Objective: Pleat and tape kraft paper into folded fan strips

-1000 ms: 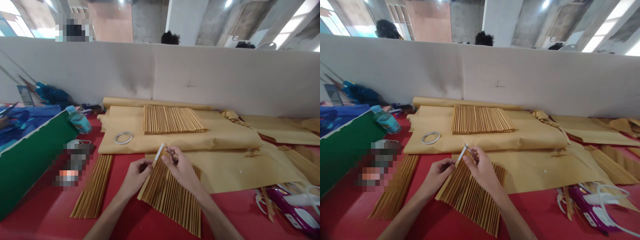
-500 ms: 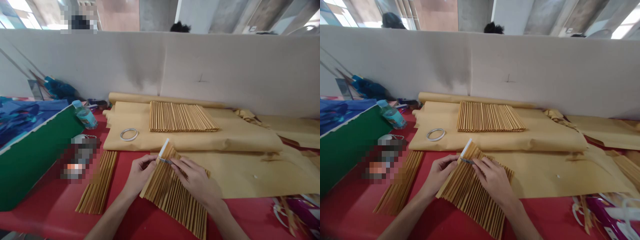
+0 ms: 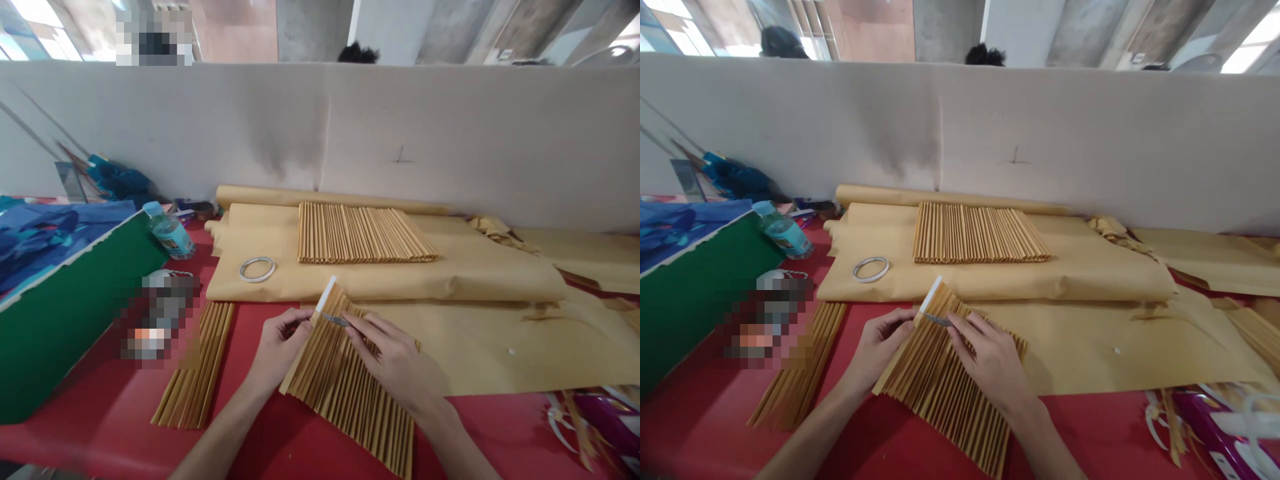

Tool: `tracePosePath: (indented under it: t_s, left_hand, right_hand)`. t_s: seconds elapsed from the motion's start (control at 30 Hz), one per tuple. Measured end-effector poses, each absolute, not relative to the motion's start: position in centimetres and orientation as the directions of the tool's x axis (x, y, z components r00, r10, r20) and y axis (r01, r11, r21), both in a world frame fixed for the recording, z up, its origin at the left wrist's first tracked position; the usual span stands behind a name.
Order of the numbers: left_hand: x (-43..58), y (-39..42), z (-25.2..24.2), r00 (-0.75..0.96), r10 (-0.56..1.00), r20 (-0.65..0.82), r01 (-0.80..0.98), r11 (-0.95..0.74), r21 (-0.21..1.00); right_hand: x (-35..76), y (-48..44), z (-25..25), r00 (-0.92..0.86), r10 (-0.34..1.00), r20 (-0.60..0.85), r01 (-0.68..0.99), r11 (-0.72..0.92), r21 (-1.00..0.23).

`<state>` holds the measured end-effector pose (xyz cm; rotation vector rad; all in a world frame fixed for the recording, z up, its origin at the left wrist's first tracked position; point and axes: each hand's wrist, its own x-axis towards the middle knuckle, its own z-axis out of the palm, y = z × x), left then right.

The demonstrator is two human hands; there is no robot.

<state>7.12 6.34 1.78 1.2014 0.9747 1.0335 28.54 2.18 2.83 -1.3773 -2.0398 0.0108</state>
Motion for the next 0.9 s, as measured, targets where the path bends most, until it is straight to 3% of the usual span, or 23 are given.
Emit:
tracePosePath:
  t_s: [0.33,0.9]
  left_hand:
    - [7.14,6.3,1.92,0.254,0.967,-0.02,-0.095,0.046,0.994]
    - [7.28,6.33,2.31,0.29,0.952,-0.096,-0.162,0.147,0.976]
  right_hand:
    - [28.51,2.1,2.75,-0.212,0.857,0.469,0.834,0.408,-0.37]
    - [28.25,2.06,2.39,-0.198,0.857,0.475,0.833,0.403,-0.379]
